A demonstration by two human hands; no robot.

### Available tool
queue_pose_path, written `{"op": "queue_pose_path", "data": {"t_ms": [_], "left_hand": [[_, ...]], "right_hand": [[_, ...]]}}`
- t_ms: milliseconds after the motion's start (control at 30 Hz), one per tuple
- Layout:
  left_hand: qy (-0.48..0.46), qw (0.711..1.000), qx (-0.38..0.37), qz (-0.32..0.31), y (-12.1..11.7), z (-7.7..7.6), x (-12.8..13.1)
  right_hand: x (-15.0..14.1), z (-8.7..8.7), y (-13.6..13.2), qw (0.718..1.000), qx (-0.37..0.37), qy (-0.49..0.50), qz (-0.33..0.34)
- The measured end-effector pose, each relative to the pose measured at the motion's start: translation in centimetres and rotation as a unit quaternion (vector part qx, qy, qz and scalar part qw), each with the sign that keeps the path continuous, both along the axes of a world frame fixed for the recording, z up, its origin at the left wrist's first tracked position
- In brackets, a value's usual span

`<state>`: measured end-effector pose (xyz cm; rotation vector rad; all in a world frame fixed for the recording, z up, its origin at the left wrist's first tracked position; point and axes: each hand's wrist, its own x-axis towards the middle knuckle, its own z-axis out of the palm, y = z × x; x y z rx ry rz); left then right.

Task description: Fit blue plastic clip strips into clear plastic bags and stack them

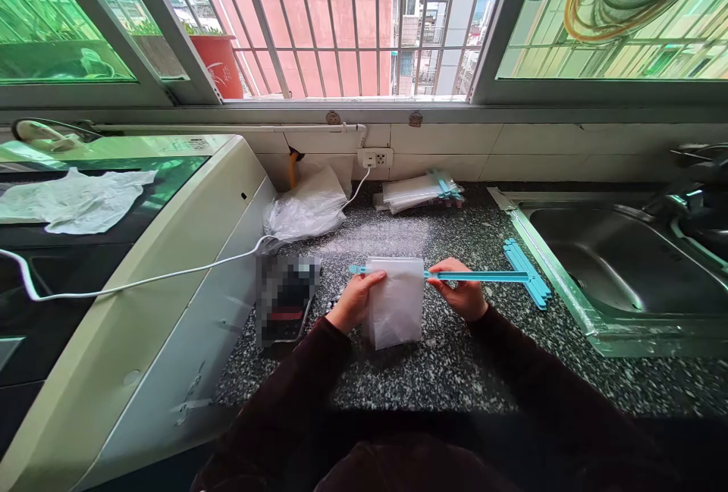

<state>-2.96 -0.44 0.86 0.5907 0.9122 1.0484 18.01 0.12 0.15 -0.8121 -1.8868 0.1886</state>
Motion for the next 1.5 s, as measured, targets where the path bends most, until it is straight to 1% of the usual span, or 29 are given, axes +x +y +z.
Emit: {"op": "queue_pose_path", "data": {"t_ms": [200, 333, 467, 667, 833, 1067, 1300, 1500], "left_hand": [[-0.006, 1.000, -0.009, 0.028, 0.1, -0.3, 0.0], [-0.015, 0.998, -0.008, 0.058, 0.3, -0.5, 0.0], [-0.019, 0.997, -0.007, 0.071, 0.3, -0.4, 0.0], [-0.009, 0.998, -0.010, 0.068, 0.3, -0.4, -0.1], [0.001, 0.998, 0.001, 0.057, 0.3, -0.7, 0.0], [0.011, 0.999, 0.010, 0.046, 0.2, -0.6, 0.0], [0.015, 0.999, 0.017, 0.035, 0.1, -0.8, 0.1], [0.024, 0.999, 0.034, 0.031, 0.0, -0.9, 0.2]], "right_hand": [[0.2, 0.4, 0.2, 0.999, 0.032, -0.036, 0.003], [0.8, 0.5, 0.5, 0.998, 0.048, -0.043, -0.018], [1.4, 0.7, 0.6, 0.997, 0.060, -0.034, -0.033], [1.4, 1.4, 0.1, 0.996, 0.080, -0.024, -0.045], [1.0, 1.7, -0.3, 0.993, 0.112, -0.033, -0.037], [0.9, 1.7, -0.5, 0.991, 0.119, -0.043, -0.039], [0.4, 1.7, -0.7, 0.989, 0.141, -0.051, -0.022], [0.2, 1.3, -0.9, 0.989, 0.126, -0.080, -0.021]]}}
